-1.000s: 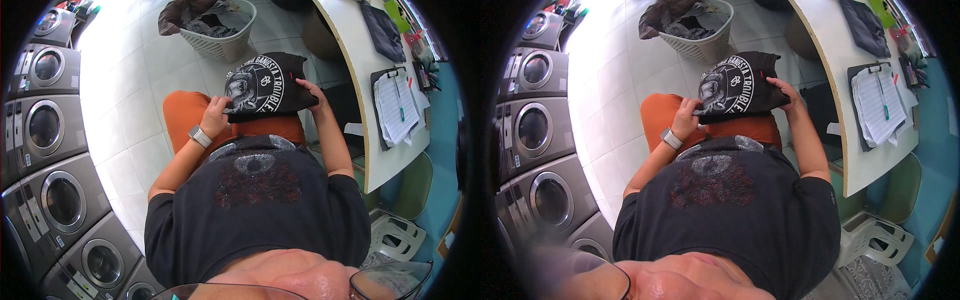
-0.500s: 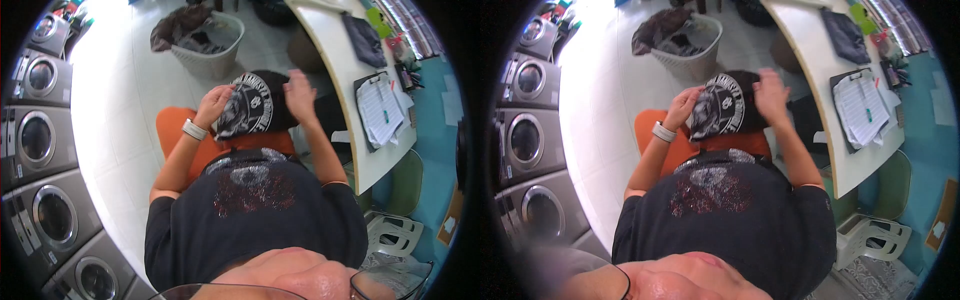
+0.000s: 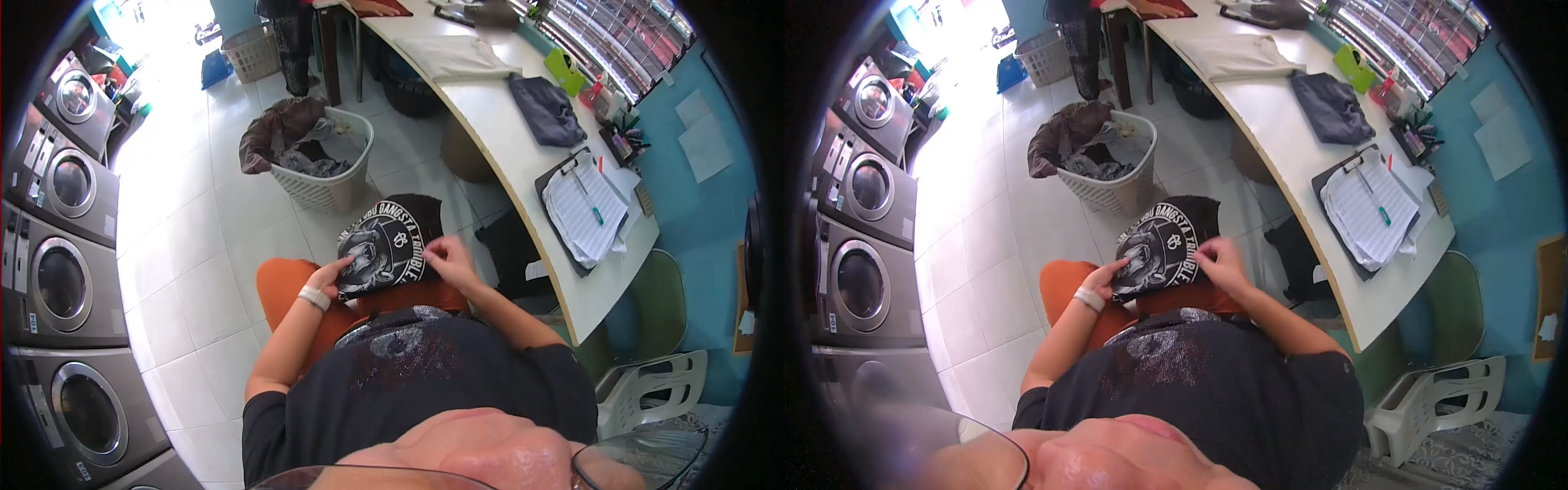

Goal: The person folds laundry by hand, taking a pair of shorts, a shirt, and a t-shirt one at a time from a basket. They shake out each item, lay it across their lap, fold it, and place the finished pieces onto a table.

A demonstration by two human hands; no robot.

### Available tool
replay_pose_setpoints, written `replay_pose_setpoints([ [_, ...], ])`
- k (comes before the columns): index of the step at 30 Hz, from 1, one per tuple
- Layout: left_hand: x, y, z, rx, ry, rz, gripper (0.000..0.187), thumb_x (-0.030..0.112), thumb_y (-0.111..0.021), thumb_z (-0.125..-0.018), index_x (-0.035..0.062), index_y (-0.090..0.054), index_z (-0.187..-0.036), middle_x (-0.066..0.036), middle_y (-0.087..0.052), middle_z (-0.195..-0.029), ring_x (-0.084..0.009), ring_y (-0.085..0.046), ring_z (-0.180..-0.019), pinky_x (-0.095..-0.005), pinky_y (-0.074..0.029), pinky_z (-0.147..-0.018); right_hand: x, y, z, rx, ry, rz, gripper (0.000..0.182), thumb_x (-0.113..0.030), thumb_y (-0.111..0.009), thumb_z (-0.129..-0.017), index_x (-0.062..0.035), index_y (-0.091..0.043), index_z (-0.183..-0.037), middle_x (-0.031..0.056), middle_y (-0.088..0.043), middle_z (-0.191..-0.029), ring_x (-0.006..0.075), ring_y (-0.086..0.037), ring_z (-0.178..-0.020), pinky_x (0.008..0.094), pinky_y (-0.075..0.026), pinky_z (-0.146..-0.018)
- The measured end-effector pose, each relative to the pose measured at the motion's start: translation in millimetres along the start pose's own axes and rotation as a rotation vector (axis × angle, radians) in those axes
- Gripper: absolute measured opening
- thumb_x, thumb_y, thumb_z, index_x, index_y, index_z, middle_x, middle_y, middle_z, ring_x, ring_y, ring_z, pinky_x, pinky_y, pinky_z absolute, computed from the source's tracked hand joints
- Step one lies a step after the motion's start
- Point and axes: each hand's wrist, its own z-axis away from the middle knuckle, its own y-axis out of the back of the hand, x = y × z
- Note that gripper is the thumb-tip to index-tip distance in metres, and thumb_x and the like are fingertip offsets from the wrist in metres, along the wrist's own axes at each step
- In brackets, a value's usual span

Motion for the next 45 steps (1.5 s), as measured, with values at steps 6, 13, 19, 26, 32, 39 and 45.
replay_pose_setpoints([
  [6,22.7,-50.2,31.7,-0.059,-0.12,-0.04,0.028,0.005,-0.056,-0.085,-0.0034,-0.051,-0.111,-0.016,-0.062,-0.104,-0.0264,-0.063,-0.093,-0.0397,-0.052,-0.085,-41.4,-27.0,13.0,-0.515,-1.176,-1.511,0.071,-0.054,-0.057,-0.08,-0.0007,-0.041,-0.125,0.0207,-0.048,-0.121,0.031,-0.048,-0.113,0.0432,-0.042,-0.095],
  [13,6.8,-74.7,42.8,-0.132,-0.413,-0.126,0.023,0.004,-0.055,-0.086,0.002,-0.05,-0.108,-0.008,-0.061,-0.099,-0.0209,-0.062,-0.087,-0.033,-0.054,-0.073,-55.5,-46.2,-36.8,0.127,-0.866,-1.598,0.032,-0.02,-0.045,-0.094,0.0015,-0.045,-0.117,0.0179,-0.054,-0.112,0.0305,-0.056,-0.103,0.046,-0.046,-0.093],
  [19,10.0,-31.1,95.5,0.061,-0.57,-0.477,0.03,0.022,-0.05,-0.093,0.0038,-0.048,-0.116,-0.008,-0.057,-0.11,-0.0217,-0.058,-0.095,-0.0331,-0.048,-0.079,-88.3,-13.6,-93.2,0.067,-0.641,-1.291,0.017,-0.01,-0.044,-0.093,0.0025,-0.053,-0.101,0.012,-0.06,-0.094,0.0228,-0.061,-0.084,0.0373,-0.053,-0.08],
  [26,-20.5,89.0,114.1,1.08,-0.647,-1.489,0.071,0.045,-0.059,-0.082,0.0073,-0.033,-0.136,-0.029,-0.026,-0.139,-0.0443,-0.029,-0.127,-0.0487,-0.025,-0.104,-199.4,132.2,-236.2,-0.068,0.102,-1.157,0.013,-0.008,-0.058,-0.086,-0.0017,-0.057,-0.097,0.0092,-0.064,-0.093,0.0192,-0.064,-0.082,0.0306,-0.056,-0.071],
  [32,-27.0,76.2,105.0,1.196,-0.579,-1.447,0.072,0.046,-0.057,-0.083,0.014,-0.027,-0.14,-0.031,-0.02,-0.141,-0.0474,-0.026,-0.127,-0.0497,-0.026,-0.104,-163.3,227.4,-409.6,0.082,0.174,-1.275,0.014,-0.009,-0.061,-0.085,-0.0003,-0.059,-0.094,0.0116,-0.064,-0.091,0.0242,-0.063,-0.083,0.0344,-0.052,-0.079],
  [39,-17.8,75.2,96.1,1.218,-0.561,-1.471,0.068,0.044,-0.057,-0.083,0.0134,-0.031,-0.138,-0.03,-0.023,-0.14,-0.046,-0.029,-0.126,-0.0485,-0.028,-0.103,18.7,204.3,-478.8,0.379,-0.201,-1.188,0.013,-0.013,-0.056,-0.088,-0.0021,-0.056,-0.096,0.0117,-0.062,-0.093,0.0262,-0.062,-0.084,0.0441,-0.055,-0.073],
  [45,-22.1,81.3,97.7,1.204,-0.614,-1.431,0.064,0.04,-0.057,-0.084,0.0111,-0.034,-0.136,-0.028,-0.025,-0.139,-0.0436,-0.03,-0.126,-0.0479,-0.029,-0.102,-32.8,170.4,-433.3,0.592,-0.039,-1.027,0.031,0.001,-0.072,-0.073,0.0013,-0.053,-0.097,0.0164,-0.061,-0.094,0.0299,-0.062,-0.083,0.0427,-0.056,-0.073],
])
